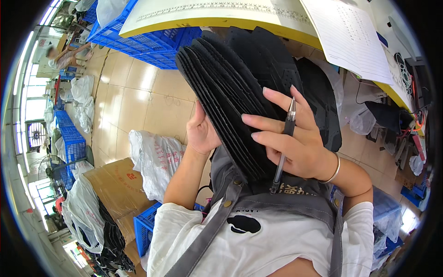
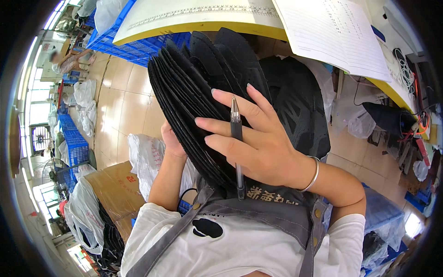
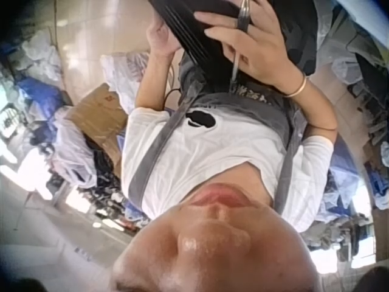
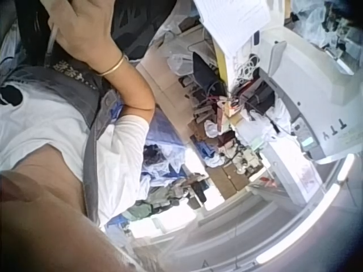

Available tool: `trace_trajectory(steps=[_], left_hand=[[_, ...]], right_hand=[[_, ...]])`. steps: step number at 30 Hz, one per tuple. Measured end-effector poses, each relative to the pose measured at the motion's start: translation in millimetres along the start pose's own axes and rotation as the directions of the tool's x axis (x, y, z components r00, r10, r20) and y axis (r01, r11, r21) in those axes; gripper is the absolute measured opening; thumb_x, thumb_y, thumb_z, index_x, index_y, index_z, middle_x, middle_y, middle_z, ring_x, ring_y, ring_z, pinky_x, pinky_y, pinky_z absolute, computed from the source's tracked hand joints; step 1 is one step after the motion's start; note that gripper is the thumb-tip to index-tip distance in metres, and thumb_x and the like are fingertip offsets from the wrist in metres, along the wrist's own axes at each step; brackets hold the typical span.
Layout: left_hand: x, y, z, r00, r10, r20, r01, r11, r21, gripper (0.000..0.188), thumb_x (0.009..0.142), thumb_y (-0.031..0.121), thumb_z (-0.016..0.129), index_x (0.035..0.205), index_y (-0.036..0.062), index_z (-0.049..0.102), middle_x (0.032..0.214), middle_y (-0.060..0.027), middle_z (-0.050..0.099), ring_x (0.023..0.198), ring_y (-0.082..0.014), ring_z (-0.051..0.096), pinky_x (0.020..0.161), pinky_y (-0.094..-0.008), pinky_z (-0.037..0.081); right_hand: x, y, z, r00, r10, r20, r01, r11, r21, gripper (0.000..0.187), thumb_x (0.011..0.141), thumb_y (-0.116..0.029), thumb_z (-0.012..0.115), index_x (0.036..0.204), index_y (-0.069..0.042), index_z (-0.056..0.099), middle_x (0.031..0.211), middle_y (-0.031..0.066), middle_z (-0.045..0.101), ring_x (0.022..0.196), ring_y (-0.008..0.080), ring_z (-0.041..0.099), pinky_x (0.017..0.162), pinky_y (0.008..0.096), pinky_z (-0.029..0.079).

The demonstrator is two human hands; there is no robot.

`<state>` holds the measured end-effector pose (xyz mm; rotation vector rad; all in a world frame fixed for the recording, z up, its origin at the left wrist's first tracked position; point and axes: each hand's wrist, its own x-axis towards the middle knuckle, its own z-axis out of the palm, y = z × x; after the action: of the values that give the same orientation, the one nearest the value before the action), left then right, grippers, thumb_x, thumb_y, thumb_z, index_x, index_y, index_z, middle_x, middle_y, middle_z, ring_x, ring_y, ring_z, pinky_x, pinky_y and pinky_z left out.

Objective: Counting and sorting shoe upper components, recording counts in a notebook, and placing them into plastic bags.

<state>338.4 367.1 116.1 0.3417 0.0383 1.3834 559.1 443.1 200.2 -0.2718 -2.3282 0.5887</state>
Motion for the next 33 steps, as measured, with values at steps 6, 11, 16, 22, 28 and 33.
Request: trace_trajectory(steps=[6,11,16,22,28,33], left_hand=[[0.9,0.0,-0.8,1.0,0.004,0.027,-0.005,1.0,0.013,0.057,0.093,0.046,0.021,0.136,0.0092,0.028,0.138,-0.0135,0.032,0.127,-0.0314,0.03,0.105,-0.047,0.023],[1.7,0.0,-1.7,0.999,0.012,0.04,-0.014,0.999,0.047,0.056,0.093,0.045,0.022,0.136,0.009,0.027,0.138,-0.014,0.031,0.127,-0.0316,0.029,0.105,-0.0472,0.022],[2.3,-0.4,-3.4,0.998,0.019,0.067,-0.021,0.999,0.031,0.056,0.093,0.044,0.022,0.136,0.0089,0.027,0.138,-0.0145,0.031,0.127,-0.0319,0.029,0.105,-0.0474,0.022],[1.0,-0.3,-1.9,0.996,0.018,0.082,-0.021,0.999,0.028,0.056,0.093,0.044,0.021,0.136,0.0088,0.027,0.138,-0.0144,0.031,0.127,-0.0318,0.029,0.105,-0.0472,0.022],[0.5,-0.8,-3.9,0.995,0.02,0.097,-0.022,1.0,0.014,0.056,0.093,0.044,0.02,0.136,0.0082,0.027,0.138,-0.0144,0.031,0.128,-0.0318,0.029,0.105,-0.0472,0.022],[1.2,-0.9,-2.6,0.995,0.009,0.099,-0.01,1.0,0.01,0.057,0.093,0.045,0.02,0.136,0.0079,0.027,0.138,-0.0144,0.03,0.128,-0.0318,0.028,0.106,-0.0471,0.021]], right_hand=[[0.6,-1.3,0.0,1.0,-0.009,0.009,0.009,1.0,0.0,0.033,0.068,0.001,0.058,0.098,-0.013,0.053,0.113,0.005,0.06,0.119,0.0366,0.042,0.097,0.0551,0.024],[4.3,-6.8,-3.2,1.0,0.005,-0.006,-0.005,1.0,-0.001,0.027,0.07,-0.011,0.064,0.094,-0.01,0.055,0.113,0.0042,0.059,0.118,0.0357,0.043,0.098,0.054,0.024],[3.2,-9.9,-0.7,0.999,0.018,-0.044,-0.018,1.0,0.0,0.032,0.065,-0.021,0.071,0.091,-0.009,0.056,0.113,0.0029,0.059,0.117,0.0346,0.044,0.098,0.0536,0.025],[3.3,-9.6,-0.1,0.999,0.03,-0.024,-0.029,0.998,0.049,0.033,0.063,-0.018,0.072,0.092,-0.01,0.057,0.114,0.0026,0.058,0.119,0.0339,0.042,0.098,0.054,0.024],[1.9,-11.8,0.4,0.999,0.041,-0.015,-0.04,0.998,0.044,0.032,0.064,-0.014,0.071,0.092,-0.011,0.057,0.115,0.0024,0.058,0.119,0.0343,0.042,0.098,0.0544,0.024],[2.0,-14.6,0.9,0.997,0.064,-0.031,-0.063,0.998,0.03,0.031,0.063,-0.013,0.07,0.091,-0.011,0.057,0.115,0.0027,0.058,0.119,0.0345,0.042,0.097,0.0548,0.025]])
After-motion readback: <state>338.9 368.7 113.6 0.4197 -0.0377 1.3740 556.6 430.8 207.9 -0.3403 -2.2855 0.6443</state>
